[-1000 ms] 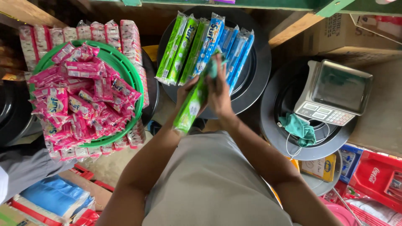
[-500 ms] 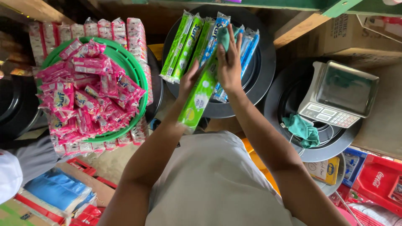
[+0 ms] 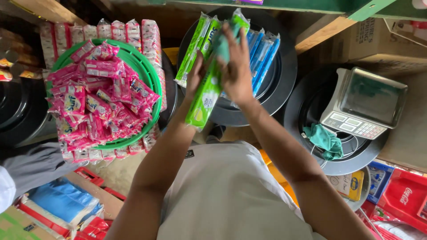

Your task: Wiping down detergent soap bars with a cloth and organizing them on the store shelf.

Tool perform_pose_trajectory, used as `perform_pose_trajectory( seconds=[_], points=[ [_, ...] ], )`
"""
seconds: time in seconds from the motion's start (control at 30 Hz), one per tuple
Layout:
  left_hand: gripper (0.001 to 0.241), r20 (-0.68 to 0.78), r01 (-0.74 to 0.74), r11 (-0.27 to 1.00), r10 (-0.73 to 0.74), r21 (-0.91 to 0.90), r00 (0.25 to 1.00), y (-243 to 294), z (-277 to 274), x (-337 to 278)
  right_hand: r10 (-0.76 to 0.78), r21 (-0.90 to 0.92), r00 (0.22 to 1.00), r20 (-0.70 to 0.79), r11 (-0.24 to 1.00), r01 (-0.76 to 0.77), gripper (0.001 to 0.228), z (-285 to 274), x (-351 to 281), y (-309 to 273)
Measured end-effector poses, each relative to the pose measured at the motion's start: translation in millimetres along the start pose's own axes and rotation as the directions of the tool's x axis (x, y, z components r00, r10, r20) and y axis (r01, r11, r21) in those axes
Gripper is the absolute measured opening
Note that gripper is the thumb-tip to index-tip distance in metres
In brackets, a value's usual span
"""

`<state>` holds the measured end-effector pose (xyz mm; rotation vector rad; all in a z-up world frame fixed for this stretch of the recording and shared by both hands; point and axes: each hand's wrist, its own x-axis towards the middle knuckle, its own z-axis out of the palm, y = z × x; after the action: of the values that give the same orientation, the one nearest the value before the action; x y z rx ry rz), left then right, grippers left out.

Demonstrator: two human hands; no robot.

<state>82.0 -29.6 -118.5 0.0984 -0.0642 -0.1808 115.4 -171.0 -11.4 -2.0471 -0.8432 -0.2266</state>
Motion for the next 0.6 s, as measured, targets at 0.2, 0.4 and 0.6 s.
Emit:
perform_pose_trajectory(
  seconds=[0.2, 0.4, 0.6],
  points=[
    [0.076, -0.058, 0.009, 0.999, -0.006, 0.054, 0.998, 4, 26, 11, 0.043, 0.136, 0.999, -0.016, 0.99, -0.04, 0.054, 12, -6, -1],
    [0.076, -0.253, -0.161, 0.955, 0.096, -0.25, 0.963, 28, 63, 12, -0.097, 0.277, 0.921, 0.378, 0.961, -0.013, 0.064, -10, -52, -115],
    [0.071, -0.027, 0.009, 1.0, -0.01, -0.025, 1.0, 27, -5, 10, -0.051, 0.065, 0.992, 0.116, 0.997, 0.043, 0.046, -1, -10, -37]
  ],
)
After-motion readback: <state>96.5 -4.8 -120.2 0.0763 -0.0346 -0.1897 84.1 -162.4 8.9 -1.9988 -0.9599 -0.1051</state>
